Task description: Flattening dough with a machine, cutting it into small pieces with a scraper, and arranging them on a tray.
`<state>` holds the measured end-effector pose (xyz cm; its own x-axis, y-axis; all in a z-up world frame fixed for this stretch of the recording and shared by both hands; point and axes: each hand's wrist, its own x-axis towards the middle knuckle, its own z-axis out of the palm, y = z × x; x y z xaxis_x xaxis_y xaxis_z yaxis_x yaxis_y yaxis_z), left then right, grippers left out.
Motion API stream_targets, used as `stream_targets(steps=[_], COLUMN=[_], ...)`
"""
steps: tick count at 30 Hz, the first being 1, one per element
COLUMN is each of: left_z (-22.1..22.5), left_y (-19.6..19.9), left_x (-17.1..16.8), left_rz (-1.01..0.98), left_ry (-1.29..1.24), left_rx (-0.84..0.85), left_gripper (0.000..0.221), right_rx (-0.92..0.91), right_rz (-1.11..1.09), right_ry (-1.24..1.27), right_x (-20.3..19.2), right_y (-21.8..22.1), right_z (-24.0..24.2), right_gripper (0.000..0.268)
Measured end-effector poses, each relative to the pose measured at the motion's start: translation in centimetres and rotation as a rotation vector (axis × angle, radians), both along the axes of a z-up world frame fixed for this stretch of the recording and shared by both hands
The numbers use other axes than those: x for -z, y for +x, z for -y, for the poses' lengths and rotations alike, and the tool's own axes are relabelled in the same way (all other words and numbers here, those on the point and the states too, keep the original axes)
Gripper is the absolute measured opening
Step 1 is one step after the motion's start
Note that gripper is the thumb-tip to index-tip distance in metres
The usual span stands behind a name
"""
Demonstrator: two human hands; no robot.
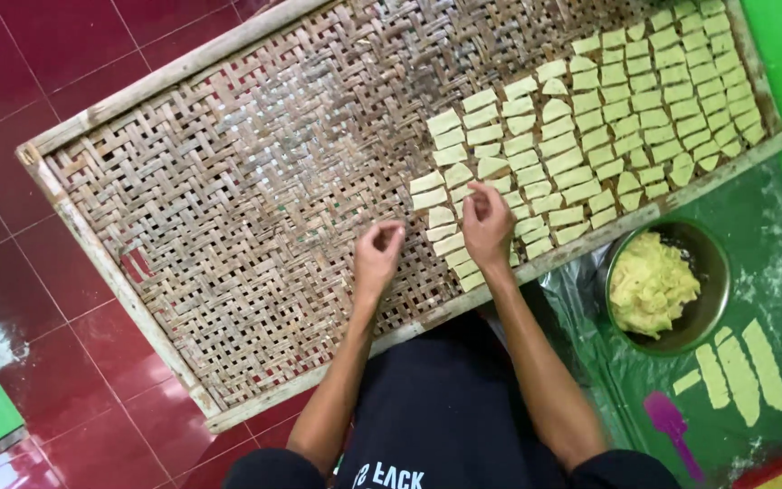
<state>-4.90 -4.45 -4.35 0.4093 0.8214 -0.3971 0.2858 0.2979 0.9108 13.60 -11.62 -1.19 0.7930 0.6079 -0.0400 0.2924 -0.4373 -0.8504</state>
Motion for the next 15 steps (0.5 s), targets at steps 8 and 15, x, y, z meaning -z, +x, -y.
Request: stream_targets(steps=[8,15], left_z=[11.3,19.2], left_y=[2.0,7.9], left_x=[-0.6,-2.8], left_rz=[-0.007,0.045], left_ry=[-0.174,-0.196], left_rx=[0.245,0.586], left_gripper=[0.014,0.019], right_rx=[0.096,0.208], right_rz=[-0.268,-0.306], right_ry=[0.056,0.137], right_x=[1.2,-0.5], right_y=[-2.1,0.4], right_z=[13.5,24.4], right_gripper=[0.024,0.018])
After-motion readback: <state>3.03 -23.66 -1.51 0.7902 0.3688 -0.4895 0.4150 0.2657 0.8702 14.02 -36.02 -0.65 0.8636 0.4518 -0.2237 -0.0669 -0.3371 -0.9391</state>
